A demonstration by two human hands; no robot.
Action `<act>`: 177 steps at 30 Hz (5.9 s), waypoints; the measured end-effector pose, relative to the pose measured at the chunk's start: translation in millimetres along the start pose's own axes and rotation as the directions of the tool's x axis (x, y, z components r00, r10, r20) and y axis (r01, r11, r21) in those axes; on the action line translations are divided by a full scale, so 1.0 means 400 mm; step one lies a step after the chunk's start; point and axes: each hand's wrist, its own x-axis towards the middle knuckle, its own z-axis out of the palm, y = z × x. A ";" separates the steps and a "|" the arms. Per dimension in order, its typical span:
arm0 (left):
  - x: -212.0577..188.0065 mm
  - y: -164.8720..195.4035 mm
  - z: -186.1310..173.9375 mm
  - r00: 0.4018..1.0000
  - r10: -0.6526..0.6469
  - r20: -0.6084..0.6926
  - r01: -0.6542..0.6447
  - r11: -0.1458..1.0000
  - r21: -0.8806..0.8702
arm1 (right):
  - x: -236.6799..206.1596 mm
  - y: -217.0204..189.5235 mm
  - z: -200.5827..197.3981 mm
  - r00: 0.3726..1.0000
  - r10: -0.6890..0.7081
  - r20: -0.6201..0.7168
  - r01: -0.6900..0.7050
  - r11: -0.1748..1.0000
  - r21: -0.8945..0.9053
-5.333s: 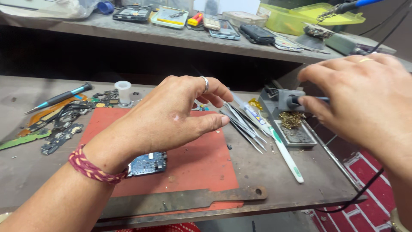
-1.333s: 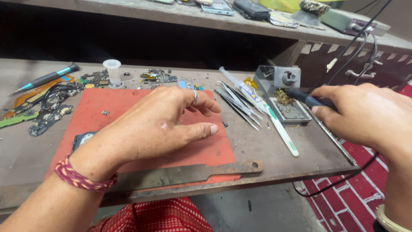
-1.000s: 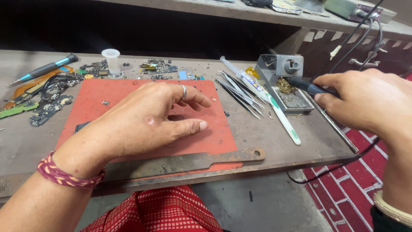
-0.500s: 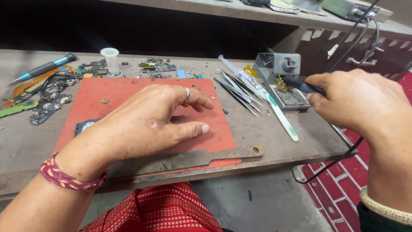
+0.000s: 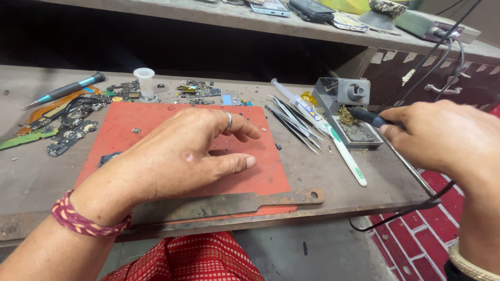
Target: The person holds a small blue circuit board on a red mat and uses a soldering iron to apply heat to various points on the board. The person repeatedly touches the soldering iron to different components and pads across the board while stabilizing it with the left hand.
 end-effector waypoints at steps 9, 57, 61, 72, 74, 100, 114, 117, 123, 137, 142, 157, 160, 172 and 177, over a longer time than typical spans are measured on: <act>0.006 -0.029 0.007 0.999 -0.008 0.031 0.010 0.996 -0.083 | 0.029 -0.008 0.019 1.000 0.014 0.009 -0.013 1.000 -0.026; -0.112 -0.093 -0.151 0.820 0.005 -0.573 0.010 1.000 0.023 | -0.165 -0.232 -0.202 0.883 -0.376 -0.283 0.420 0.900 0.114; -0.151 -0.112 -0.182 0.823 -0.065 -0.565 0.090 0.996 0.016 | -0.154 -0.271 -0.195 0.883 -0.421 -0.208 0.459 0.867 0.195; -0.172 -0.132 -0.212 0.824 -0.193 -0.532 0.177 0.981 -0.081 | -0.123 -0.329 -0.173 0.856 -0.476 -0.202 0.516 0.769 0.377; -0.174 -0.129 -0.219 0.827 -0.247 -0.505 0.239 0.968 -0.082 | -0.118 -0.332 -0.179 0.883 -0.438 -0.168 0.469 0.824 0.318; -0.234 -0.135 -0.250 0.878 -0.479 -0.013 0.468 0.852 0.233 | -0.089 -0.300 -0.146 0.843 -0.513 -0.160 0.536 0.823 0.188; -0.211 -0.158 -0.207 0.890 -0.440 -0.122 0.452 0.887 0.094 | -0.097 -0.304 -0.150 0.880 -0.461 -0.116 0.474 0.871 0.129; -0.204 -0.167 -0.198 0.933 -0.322 -0.161 0.340 0.935 0.098 | -0.102 -0.304 -0.160 0.885 -0.453 -0.107 0.461 0.884 0.072; -0.211 -0.190 -0.184 0.921 -0.352 -0.167 0.355 0.935 -0.013 | -0.120 -0.306 -0.164 0.909 -0.412 -0.062 0.416 0.907 0.063; -0.244 -0.244 -0.157 0.944 -0.319 -0.086 0.286 0.919 -0.271 | -0.110 -0.313 -0.124 0.823 -0.506 -0.259 0.538 0.840 0.070; -0.246 -0.262 -0.141 0.950 -0.295 -0.102 0.267 0.938 -0.222 | -0.118 -0.307 -0.108 0.832 -0.475 -0.287 0.521 0.846 0.110; -0.231 -0.235 -0.141 0.927 -0.367 -0.075 0.344 0.913 -0.218 | -0.128 -0.292 -0.114 0.796 -0.488 -0.357 0.542 0.838 0.064; -0.229 -0.233 -0.139 0.917 -0.390 -0.083 0.367 0.907 -0.205 | -0.133 -0.296 -0.113 0.823 -0.466 -0.325 0.503 0.863 0.036; -0.226 -0.226 -0.140 0.907 -0.404 -0.117 0.373 0.901 -0.223 | -0.154 -0.308 -0.113 0.836 -0.454 -0.308 0.527 0.820 0.224; -0.225 -0.223 -0.144 0.896 -0.428 -0.117 0.401 0.894 -0.201 | -0.153 -0.316 -0.109 0.849 -0.421 -0.319 0.495 0.846 0.200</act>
